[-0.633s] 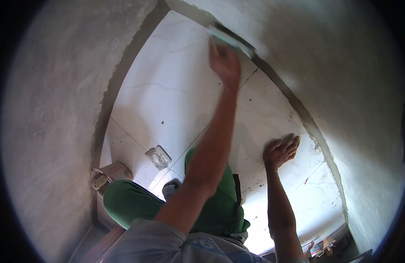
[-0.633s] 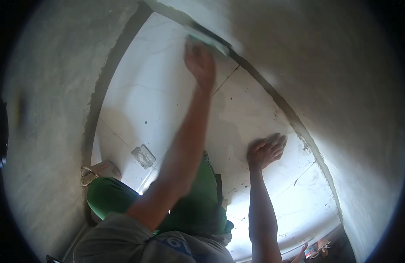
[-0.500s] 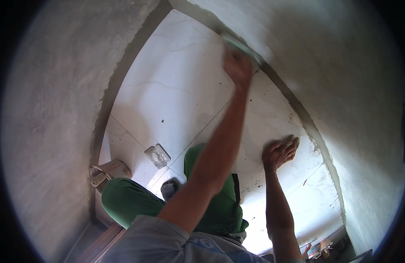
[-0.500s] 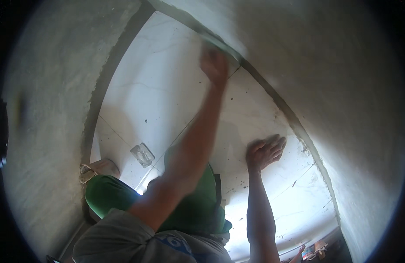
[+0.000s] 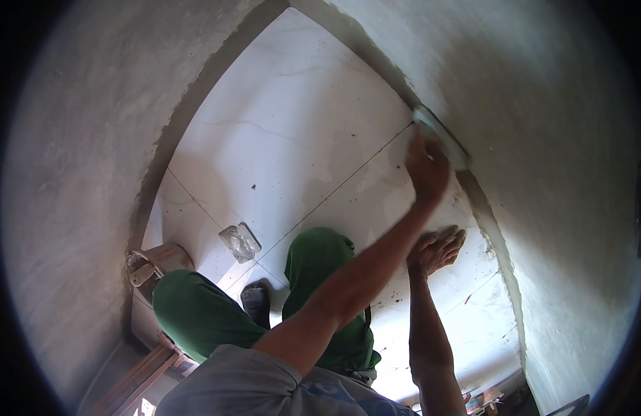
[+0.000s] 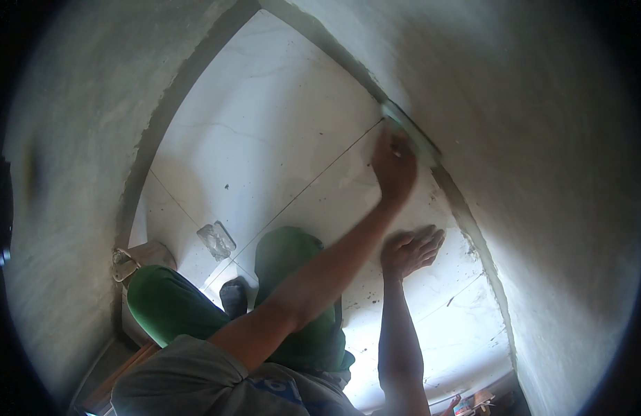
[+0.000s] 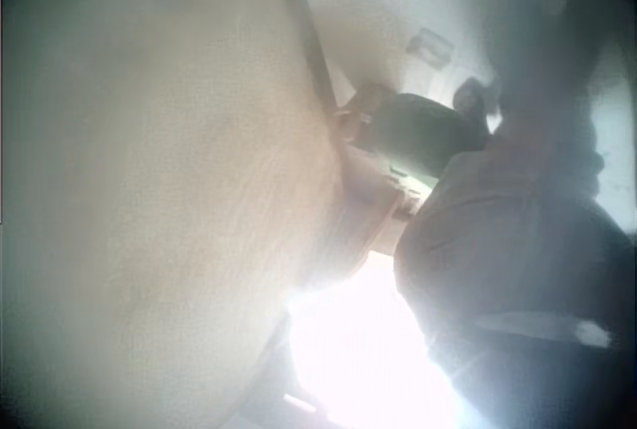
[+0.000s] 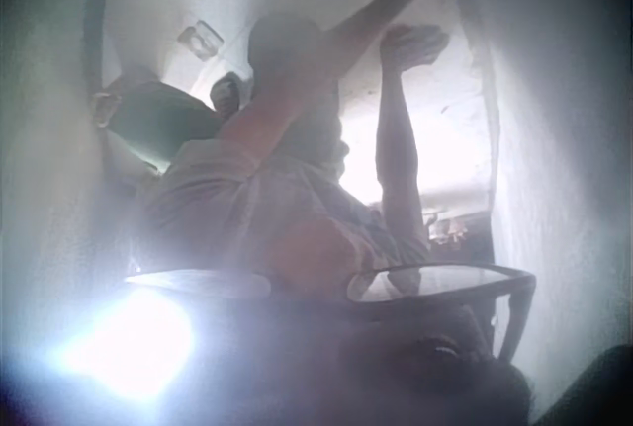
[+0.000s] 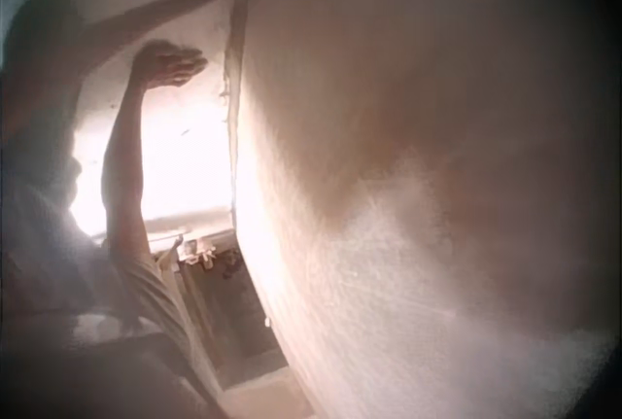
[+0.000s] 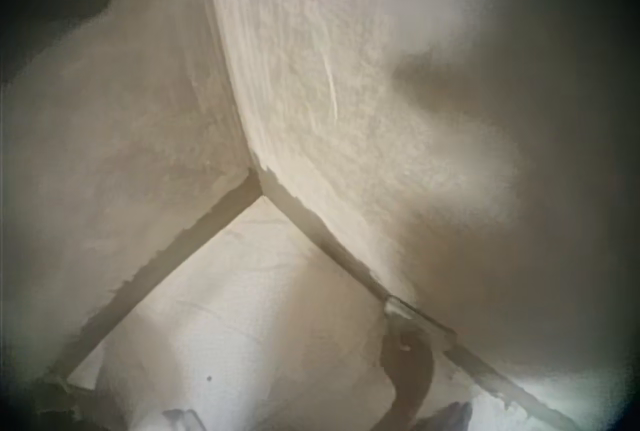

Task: The person applies grout to the seam between the floor tiles and the wall using a handheld float, then uses a small trowel and a cloth to refine the grout line.

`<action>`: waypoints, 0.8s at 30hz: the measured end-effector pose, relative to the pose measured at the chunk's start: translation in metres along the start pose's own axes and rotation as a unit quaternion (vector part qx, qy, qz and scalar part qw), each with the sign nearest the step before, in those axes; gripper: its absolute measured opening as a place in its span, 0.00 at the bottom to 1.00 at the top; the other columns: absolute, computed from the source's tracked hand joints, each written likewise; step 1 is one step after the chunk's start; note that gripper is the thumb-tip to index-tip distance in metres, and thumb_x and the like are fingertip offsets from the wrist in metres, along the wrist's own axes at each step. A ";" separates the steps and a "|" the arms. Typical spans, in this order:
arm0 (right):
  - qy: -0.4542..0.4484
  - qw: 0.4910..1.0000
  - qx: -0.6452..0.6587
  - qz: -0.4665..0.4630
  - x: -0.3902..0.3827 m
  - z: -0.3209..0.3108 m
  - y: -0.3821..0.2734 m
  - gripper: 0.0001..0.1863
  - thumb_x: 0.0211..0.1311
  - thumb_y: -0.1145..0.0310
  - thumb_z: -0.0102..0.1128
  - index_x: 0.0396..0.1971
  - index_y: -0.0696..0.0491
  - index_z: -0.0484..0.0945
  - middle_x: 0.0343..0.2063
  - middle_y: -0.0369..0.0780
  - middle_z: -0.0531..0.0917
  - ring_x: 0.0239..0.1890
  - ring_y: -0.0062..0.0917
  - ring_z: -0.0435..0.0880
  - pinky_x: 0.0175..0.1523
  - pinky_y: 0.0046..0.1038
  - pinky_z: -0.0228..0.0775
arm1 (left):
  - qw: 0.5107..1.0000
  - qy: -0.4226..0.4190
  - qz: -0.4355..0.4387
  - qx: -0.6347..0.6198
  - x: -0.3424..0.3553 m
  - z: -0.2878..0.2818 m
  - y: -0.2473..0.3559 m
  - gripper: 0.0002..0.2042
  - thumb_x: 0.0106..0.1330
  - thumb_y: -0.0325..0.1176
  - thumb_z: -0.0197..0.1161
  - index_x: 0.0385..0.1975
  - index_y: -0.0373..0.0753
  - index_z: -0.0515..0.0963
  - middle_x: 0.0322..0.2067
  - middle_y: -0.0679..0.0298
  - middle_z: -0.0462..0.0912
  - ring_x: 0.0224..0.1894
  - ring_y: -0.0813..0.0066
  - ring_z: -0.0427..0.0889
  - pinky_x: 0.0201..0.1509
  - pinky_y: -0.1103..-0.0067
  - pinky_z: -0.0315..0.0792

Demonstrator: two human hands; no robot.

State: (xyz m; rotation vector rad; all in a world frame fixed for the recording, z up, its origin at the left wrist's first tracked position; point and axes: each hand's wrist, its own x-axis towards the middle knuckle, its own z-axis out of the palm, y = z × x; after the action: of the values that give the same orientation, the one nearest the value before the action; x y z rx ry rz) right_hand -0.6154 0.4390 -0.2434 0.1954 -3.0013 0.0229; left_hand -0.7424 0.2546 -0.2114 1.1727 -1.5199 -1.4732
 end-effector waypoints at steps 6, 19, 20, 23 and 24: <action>-0.005 1.000 0.011 -0.024 0.001 -0.006 -0.016 0.35 0.80 0.51 0.32 0.77 0.58 0.59 0.77 0.55 0.59 0.79 0.51 0.57 0.75 0.57 0.53 | 0.994 0.096 0.056 0.005 0.186 -0.058 0.010 0.17 0.78 0.37 0.57 0.57 0.30 0.78 0.42 0.43 0.85 0.47 0.42 0.85 0.52 0.59 0.78; -0.010 0.999 0.021 -0.027 0.002 -0.008 -0.019 0.36 0.80 0.50 0.34 0.78 0.58 0.58 0.78 0.55 0.57 0.79 0.51 0.57 0.75 0.59 0.52 | 0.973 0.098 0.115 0.172 0.205 -0.072 -0.014 0.11 0.74 0.33 0.60 0.42 0.28 0.77 0.33 0.45 0.83 0.39 0.47 0.84 0.43 0.57 0.74; -0.005 0.999 0.021 -0.025 0.006 -0.004 -0.019 0.36 0.80 0.50 0.34 0.78 0.58 0.58 0.78 0.55 0.57 0.79 0.51 0.57 0.75 0.59 0.52 | 0.982 0.093 0.094 0.137 0.173 -0.055 -0.020 0.12 0.74 0.34 0.60 0.41 0.28 0.77 0.32 0.46 0.83 0.38 0.48 0.83 0.42 0.57 0.74; -0.012 1.000 -0.008 0.000 -0.002 -0.008 0.000 0.36 0.80 0.50 0.34 0.77 0.58 0.58 0.78 0.55 0.57 0.79 0.51 0.57 0.75 0.59 0.53 | 0.997 -0.040 -0.060 0.026 0.014 -0.006 0.007 0.17 0.78 0.35 0.54 0.55 0.27 0.76 0.45 0.38 0.82 0.50 0.41 0.83 0.54 0.57 0.75; -0.004 1.000 -0.010 -0.003 0.000 -0.006 0.003 0.36 0.80 0.50 0.34 0.77 0.58 0.58 0.78 0.55 0.58 0.79 0.51 0.57 0.75 0.58 0.53 | 0.996 -0.051 -0.067 -0.016 -0.011 0.003 0.021 0.19 0.78 0.35 0.54 0.61 0.28 0.75 0.49 0.39 0.82 0.53 0.39 0.83 0.58 0.58 0.76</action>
State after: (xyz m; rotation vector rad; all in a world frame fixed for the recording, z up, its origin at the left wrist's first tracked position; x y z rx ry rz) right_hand -0.6146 0.4426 -0.2373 0.2041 -3.0076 -0.0089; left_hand -0.7441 0.2643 -0.1894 1.2176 -1.5037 -1.6625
